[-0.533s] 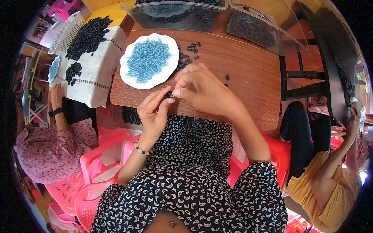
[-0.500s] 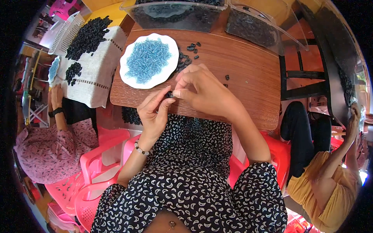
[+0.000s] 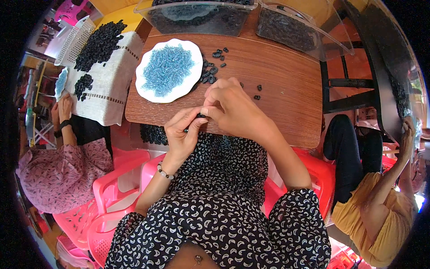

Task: The person picks up a black plastic component and a small metal pin by hand, inserts the pin into the component, and places the assembled piece onto the table.

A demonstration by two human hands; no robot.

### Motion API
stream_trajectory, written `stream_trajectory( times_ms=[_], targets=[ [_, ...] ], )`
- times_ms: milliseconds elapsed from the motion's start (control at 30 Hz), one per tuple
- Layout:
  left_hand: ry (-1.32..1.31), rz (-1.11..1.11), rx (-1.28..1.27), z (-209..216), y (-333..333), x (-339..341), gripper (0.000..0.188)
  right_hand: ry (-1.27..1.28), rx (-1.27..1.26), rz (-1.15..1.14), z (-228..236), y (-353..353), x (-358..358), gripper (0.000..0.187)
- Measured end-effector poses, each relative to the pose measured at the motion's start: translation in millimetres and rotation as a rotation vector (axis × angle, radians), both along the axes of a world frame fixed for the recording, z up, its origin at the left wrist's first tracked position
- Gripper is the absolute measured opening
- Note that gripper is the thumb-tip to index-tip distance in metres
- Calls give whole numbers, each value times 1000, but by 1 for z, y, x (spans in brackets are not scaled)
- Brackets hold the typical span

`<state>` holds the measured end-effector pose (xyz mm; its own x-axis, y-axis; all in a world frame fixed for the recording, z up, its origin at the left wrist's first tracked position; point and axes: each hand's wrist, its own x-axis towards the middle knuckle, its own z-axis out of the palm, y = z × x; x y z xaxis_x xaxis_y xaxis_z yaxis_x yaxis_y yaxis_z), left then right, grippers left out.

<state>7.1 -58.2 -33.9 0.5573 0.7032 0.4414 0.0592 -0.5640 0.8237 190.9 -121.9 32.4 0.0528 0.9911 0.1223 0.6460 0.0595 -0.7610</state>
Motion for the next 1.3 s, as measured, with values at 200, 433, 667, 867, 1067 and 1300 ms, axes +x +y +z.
stream_trajectory(
  times_ms=[200, 433, 667, 867, 1067, 1300],
  targets=[
    [-45, -5, -125, -7, -2, 0, 22, 159, -39, -104, -11, 1, -9, 18],
    [13, -44, -200, -4, -2, -1, 26, 7, 66, -276, -25, 34, 35, 11],
    [-24, -22, -331, -14, -3, -1, 27, -284, 121, -253, -60, 62, 73, 15],
    [-27, 20, -336, -9, -1, 2, 27, 25, 70, -256, -51, 58, 67, 18],
    [-74, 21, -299, -1, 1, 3, 26, 504, -67, -166, -19, 18, 36, 19],
    [-62, -10, -173, 16, -4, 0, 26, 727, -106, -166, -2, -27, -1, 20]
  ],
)
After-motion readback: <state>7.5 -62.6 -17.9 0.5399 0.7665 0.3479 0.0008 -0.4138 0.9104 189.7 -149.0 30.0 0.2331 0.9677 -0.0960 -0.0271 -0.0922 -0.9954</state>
